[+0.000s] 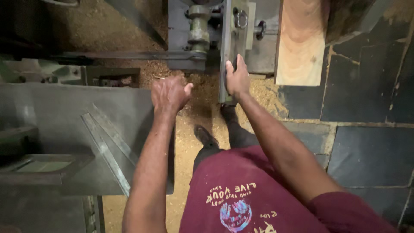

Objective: The person operates a vertical spindle machine, repeatedly pressing a metal plate against the rotating tool to shape its edge. They hold the plate with both hands and move it back and forth against the cutter.

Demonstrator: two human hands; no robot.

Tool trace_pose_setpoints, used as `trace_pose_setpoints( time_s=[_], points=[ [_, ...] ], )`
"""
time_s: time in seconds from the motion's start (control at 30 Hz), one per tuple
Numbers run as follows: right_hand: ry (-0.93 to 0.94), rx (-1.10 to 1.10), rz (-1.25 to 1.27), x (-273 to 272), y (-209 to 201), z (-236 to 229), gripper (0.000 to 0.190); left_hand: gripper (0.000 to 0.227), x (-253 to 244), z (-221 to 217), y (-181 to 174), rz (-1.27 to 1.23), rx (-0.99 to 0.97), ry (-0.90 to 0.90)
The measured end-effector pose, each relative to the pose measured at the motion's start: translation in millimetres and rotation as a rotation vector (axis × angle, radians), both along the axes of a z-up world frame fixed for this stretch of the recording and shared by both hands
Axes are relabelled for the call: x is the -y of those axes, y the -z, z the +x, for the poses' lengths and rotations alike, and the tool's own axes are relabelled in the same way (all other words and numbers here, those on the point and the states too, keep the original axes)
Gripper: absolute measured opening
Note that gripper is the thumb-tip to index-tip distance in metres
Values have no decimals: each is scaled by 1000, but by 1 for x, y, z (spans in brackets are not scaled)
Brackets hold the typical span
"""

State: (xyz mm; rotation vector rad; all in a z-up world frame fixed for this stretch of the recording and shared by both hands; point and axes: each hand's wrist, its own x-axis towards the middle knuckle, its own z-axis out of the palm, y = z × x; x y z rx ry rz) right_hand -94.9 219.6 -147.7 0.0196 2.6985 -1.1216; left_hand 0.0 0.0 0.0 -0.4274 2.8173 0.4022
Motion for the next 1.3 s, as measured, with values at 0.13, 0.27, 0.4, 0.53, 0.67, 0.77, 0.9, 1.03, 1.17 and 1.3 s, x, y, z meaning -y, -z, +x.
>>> trace_pose_setpoints(
  time_s=[0.13,0.27,0.4,0.53,0.67,0.77,0.9,1.03,1.17,1.3],
  points=[
    [-13,-13,6,0,3,1,67,39,-1,2,0,-30,4,13],
    [-10,-17,9,0,5,-3,68,40,0,-3,-2,-6,31,-11],
    [-15,-14,14,2,6,-7,68,39,0,-3,1,-22,9,-11],
    [-24,-30,30,1,6,-9,67,38,-1,-3,4,-15,37,-31],
    [-16,-19,35,3,6,-12,67,38,-1,-3,6,16,58,-49],
    [-31,-22,53,3,8,-14,68,33,-1,-2,7,58,-78,-74],
    [-32,14,79,2,8,-17,70,38,-2,-5,5,-11,36,-52],
    [-37,10,66,4,5,-19,69,39,-4,-5,-1,-10,71,-54],
    [-38,4,43,4,2,-21,69,37,-5,-10,-3,-14,222,-62],
    [-33,30,42,5,0,-23,70,37,-5,-10,0,-45,117,-55]
  ],
)
